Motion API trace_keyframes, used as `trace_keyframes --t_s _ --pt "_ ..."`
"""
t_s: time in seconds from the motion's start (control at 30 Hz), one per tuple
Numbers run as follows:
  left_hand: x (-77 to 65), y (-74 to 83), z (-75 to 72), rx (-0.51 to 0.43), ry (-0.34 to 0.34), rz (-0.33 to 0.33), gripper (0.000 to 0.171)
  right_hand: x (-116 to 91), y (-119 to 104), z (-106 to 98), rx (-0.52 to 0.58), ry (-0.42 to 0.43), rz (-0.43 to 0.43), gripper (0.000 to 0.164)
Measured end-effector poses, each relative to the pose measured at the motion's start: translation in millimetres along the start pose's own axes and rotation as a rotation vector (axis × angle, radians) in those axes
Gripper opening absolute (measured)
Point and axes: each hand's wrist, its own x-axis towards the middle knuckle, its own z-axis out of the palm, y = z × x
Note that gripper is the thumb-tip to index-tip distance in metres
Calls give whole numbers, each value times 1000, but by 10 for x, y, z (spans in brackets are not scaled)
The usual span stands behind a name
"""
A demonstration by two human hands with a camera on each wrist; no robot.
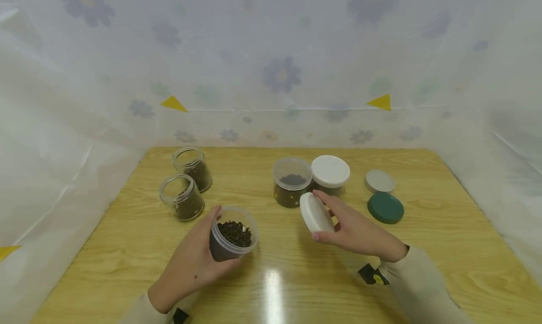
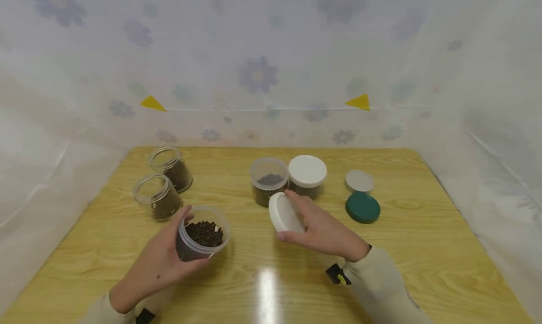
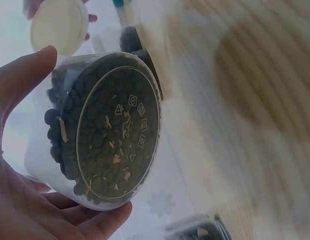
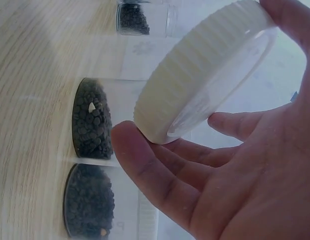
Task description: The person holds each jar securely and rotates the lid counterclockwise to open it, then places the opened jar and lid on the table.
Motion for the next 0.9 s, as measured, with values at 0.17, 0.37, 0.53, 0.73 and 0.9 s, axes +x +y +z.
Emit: trace_keyframes --t_s 0.17,0.37,0.53,0.73,0.9 --pt "-109 -140 -121 0 13 -22 118 -30 5 -15 -17 5 16 92" --pt "-218 -326 -208 -26 30 -65 115 -67 44 -30 -18 21 17 92" --pt "-320 -440 -233 6 61 -100 116 -90 96 -33 -6 40 0 90" --pt "-390 -557 -272 29 26 -153 117 -110 133 -48 -8 63 -14 90" --pt "-372 -728 -348 51 9 -159 119 -137 157 -50 -1 54 21 91"
